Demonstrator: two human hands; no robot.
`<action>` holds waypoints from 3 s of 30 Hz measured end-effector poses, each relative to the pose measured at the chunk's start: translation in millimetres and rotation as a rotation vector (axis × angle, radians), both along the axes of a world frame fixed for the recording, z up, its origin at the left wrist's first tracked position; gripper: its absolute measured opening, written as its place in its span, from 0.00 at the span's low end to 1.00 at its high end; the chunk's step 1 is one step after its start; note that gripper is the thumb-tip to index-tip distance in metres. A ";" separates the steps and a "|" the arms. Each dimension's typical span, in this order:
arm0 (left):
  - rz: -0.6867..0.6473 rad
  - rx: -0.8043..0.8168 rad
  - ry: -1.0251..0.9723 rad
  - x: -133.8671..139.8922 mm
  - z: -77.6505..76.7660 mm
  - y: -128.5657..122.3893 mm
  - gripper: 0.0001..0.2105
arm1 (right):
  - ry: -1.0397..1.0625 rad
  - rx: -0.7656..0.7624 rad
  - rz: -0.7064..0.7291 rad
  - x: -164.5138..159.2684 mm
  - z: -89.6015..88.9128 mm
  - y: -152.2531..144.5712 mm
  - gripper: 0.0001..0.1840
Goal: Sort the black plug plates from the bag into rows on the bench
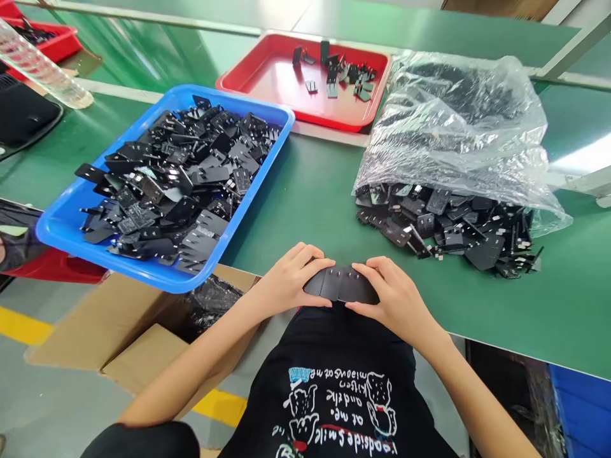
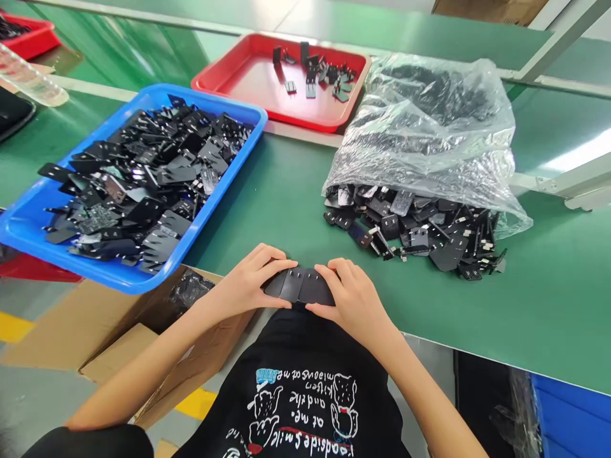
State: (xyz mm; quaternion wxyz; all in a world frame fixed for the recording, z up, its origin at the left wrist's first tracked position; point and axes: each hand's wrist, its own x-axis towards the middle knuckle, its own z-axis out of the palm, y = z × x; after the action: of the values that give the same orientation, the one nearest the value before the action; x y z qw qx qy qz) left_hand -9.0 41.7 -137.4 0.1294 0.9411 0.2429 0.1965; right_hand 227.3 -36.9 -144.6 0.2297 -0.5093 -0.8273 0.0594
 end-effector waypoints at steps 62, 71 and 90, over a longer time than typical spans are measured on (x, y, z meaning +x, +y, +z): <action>-0.087 0.105 -0.176 119.0 165.3 126.2 0.25 | -0.016 0.216 -0.175 106.9 168.5 96.9 0.30; -0.120 0.133 -0.240 118.5 165.6 123.1 0.26 | -0.002 0.304 -0.164 106.1 170.2 94.7 0.30; 0.318 0.174 -0.261 120.9 136.5 211.2 0.27 | 0.000 0.285 -0.188 112.5 163.1 97.6 0.29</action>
State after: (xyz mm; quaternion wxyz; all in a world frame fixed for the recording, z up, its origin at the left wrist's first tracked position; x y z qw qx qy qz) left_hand 111.9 252.9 -0.8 0.0454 0.8652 0.3516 0.3547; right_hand 339.8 60.7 18.5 0.3041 -0.5465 -0.7761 -0.0805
